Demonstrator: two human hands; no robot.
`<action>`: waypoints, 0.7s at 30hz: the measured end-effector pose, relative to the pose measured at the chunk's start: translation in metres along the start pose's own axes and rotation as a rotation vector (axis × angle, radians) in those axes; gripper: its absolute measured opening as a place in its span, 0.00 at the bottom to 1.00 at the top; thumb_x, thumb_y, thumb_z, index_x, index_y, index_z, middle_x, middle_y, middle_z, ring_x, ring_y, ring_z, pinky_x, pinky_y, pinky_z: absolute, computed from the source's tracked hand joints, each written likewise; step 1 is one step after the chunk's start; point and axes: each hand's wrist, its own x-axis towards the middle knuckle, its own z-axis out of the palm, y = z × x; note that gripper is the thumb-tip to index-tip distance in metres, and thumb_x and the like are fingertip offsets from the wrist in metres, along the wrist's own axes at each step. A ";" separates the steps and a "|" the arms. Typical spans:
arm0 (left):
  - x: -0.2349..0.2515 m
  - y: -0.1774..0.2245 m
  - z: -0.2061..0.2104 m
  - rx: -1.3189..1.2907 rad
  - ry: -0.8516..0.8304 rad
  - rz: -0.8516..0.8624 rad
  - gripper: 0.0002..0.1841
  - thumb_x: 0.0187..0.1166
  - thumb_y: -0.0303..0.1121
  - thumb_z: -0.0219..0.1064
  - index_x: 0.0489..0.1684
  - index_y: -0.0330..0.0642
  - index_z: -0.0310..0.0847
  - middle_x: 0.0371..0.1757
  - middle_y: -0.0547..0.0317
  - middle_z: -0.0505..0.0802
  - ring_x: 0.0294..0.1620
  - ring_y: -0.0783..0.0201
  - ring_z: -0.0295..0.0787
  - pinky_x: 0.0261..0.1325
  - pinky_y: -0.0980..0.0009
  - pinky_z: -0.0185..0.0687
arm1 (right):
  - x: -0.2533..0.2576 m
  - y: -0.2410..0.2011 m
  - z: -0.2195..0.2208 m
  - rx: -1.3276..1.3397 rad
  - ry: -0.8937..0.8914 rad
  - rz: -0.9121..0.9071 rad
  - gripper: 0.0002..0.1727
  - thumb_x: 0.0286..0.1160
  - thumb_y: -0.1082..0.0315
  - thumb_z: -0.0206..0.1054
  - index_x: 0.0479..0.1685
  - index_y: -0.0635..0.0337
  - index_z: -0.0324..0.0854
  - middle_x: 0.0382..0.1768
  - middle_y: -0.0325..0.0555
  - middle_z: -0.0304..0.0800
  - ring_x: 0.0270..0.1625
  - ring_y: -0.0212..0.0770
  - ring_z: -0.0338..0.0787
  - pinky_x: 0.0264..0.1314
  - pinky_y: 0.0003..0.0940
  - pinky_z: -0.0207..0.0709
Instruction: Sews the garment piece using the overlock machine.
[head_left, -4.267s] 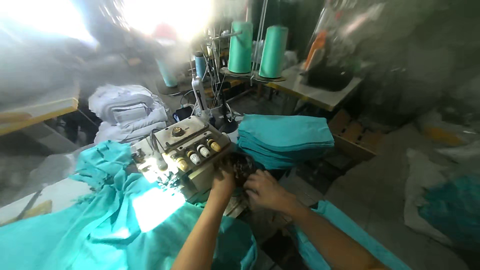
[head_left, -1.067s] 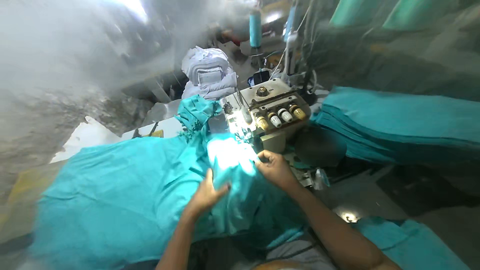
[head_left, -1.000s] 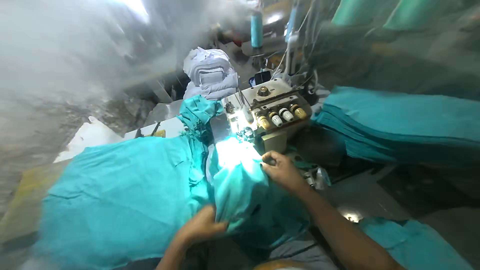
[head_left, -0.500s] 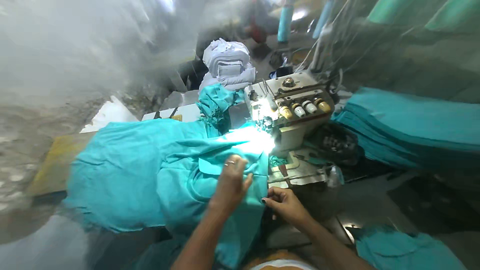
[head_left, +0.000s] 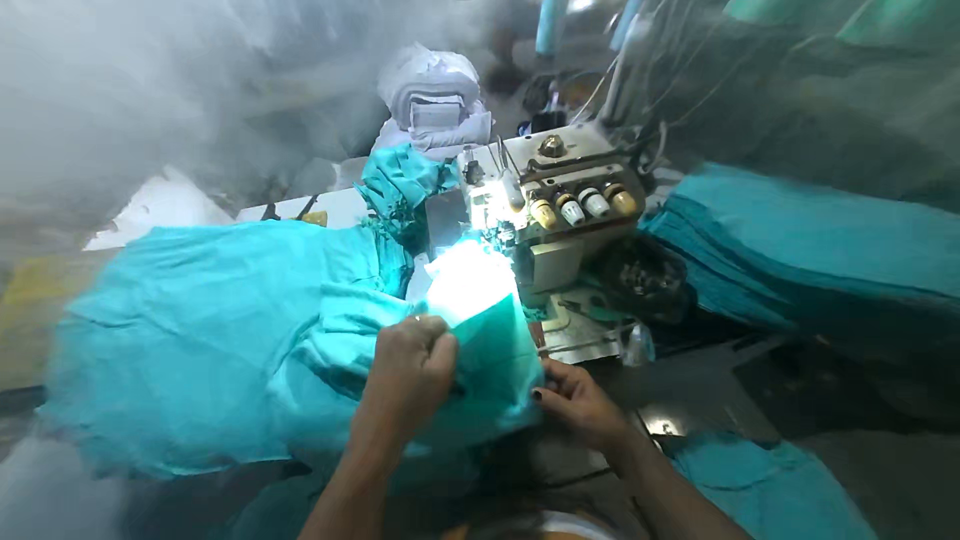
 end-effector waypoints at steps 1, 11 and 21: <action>-0.006 0.000 0.008 -0.055 0.056 0.053 0.12 0.71 0.29 0.58 0.17 0.37 0.81 0.17 0.62 0.79 0.20 0.76 0.73 0.25 0.79 0.66 | -0.004 -0.001 -0.004 -0.003 -0.009 -0.006 0.09 0.75 0.74 0.66 0.49 0.52 0.84 0.39 0.22 0.93 0.41 0.17 0.90 0.46 0.18 0.85; 0.025 -0.024 0.062 -0.092 0.173 0.225 0.13 0.73 0.30 0.65 0.21 0.35 0.91 0.15 0.58 0.86 0.17 0.77 0.75 0.25 0.82 0.68 | 0.003 0.003 -0.012 -0.012 0.016 0.107 0.08 0.71 0.76 0.68 0.45 0.55 0.86 0.36 0.23 0.94 0.38 0.18 0.90 0.45 0.18 0.86; 0.082 0.052 0.035 0.274 -0.540 -0.194 0.14 0.88 0.29 0.57 0.49 0.28 0.88 0.47 0.39 0.92 0.54 0.45 0.90 0.62 0.51 0.80 | 0.014 -0.020 -0.001 -0.293 0.156 0.110 0.07 0.76 0.71 0.69 0.44 0.66 0.88 0.35 0.35 0.94 0.38 0.17 0.90 0.48 0.17 0.84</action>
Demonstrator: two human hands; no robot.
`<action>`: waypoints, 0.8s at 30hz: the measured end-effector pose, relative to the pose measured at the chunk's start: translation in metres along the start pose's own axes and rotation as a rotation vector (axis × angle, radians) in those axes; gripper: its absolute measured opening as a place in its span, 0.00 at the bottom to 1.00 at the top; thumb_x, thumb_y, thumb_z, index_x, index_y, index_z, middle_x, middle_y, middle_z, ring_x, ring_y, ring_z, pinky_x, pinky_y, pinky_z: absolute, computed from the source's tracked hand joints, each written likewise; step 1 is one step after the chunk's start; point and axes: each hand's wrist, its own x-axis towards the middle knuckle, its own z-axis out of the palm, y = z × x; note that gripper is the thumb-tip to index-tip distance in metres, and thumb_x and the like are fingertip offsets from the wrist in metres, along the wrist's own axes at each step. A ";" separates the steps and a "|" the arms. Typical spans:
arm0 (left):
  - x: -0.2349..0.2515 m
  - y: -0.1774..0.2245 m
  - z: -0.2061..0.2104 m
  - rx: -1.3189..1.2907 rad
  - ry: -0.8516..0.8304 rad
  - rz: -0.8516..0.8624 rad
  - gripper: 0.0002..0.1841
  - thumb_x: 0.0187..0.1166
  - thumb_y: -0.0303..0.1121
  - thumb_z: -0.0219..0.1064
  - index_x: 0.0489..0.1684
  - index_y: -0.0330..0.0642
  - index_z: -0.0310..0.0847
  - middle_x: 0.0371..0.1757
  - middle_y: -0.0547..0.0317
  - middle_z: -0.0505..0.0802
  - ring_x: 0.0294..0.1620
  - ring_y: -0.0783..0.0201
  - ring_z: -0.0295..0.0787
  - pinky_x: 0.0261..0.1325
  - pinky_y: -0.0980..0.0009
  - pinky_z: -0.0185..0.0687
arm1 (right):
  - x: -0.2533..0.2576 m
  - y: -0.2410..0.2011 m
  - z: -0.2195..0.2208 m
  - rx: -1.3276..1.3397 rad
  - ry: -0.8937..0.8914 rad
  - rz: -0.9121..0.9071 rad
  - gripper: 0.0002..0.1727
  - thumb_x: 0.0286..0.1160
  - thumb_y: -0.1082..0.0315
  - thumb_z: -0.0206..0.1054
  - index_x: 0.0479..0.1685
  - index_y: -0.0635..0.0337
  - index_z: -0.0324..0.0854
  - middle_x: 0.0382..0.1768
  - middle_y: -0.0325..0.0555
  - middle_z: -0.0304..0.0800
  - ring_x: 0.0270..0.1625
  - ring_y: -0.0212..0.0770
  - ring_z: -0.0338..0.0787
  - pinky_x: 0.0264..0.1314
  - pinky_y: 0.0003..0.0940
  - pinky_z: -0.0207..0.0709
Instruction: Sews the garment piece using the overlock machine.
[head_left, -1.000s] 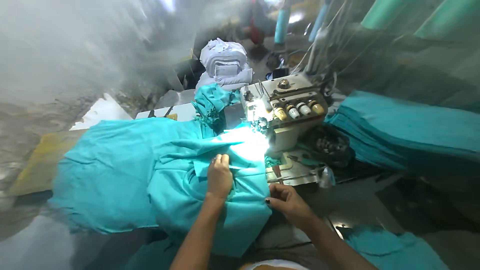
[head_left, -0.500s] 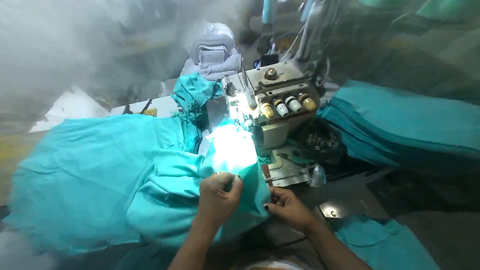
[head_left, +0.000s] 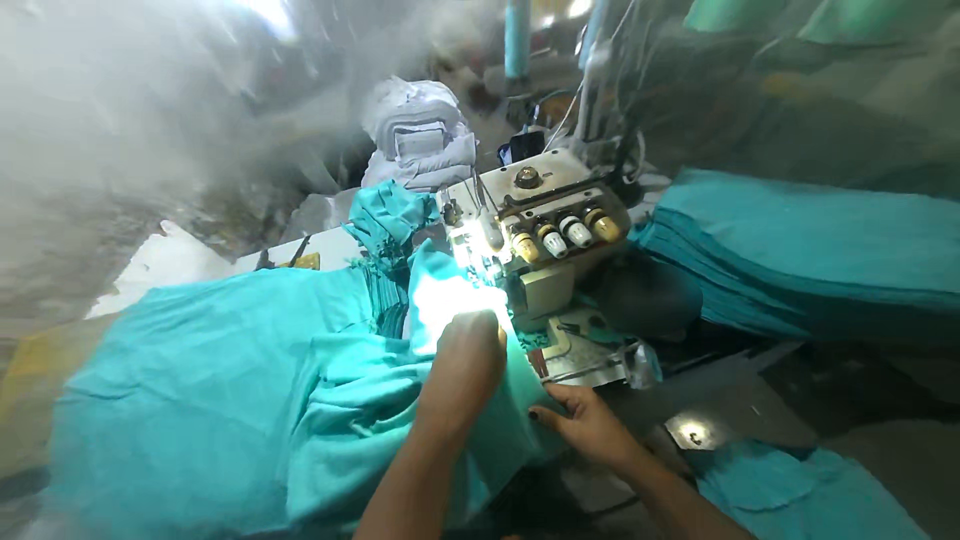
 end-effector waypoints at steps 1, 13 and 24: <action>0.001 0.003 0.000 -0.001 -0.013 -0.016 0.14 0.88 0.29 0.57 0.50 0.28 0.87 0.47 0.38 0.92 0.55 0.45 0.90 0.62 0.52 0.81 | 0.006 -0.005 0.000 -0.001 -0.005 0.037 0.07 0.77 0.71 0.68 0.45 0.66 0.87 0.35 0.36 0.93 0.38 0.18 0.89 0.47 0.18 0.84; -0.011 -0.047 0.064 -0.334 0.716 0.334 0.04 0.63 0.26 0.75 0.32 0.37 0.94 0.33 0.51 0.93 0.35 0.63 0.88 0.43 0.69 0.83 | 0.004 -0.006 0.015 0.023 0.113 0.018 0.08 0.81 0.69 0.63 0.49 0.65 0.82 0.30 0.33 0.88 0.30 0.19 0.86 0.37 0.18 0.82; 0.029 -0.055 0.047 -0.008 0.601 0.504 0.05 0.72 0.25 0.72 0.34 0.34 0.95 0.36 0.44 0.97 0.42 0.44 0.96 0.53 0.42 0.84 | 0.036 -0.016 0.043 -0.040 0.181 -0.045 0.14 0.86 0.67 0.59 0.32 0.65 0.84 0.21 0.32 0.76 0.25 0.17 0.72 0.32 0.15 0.68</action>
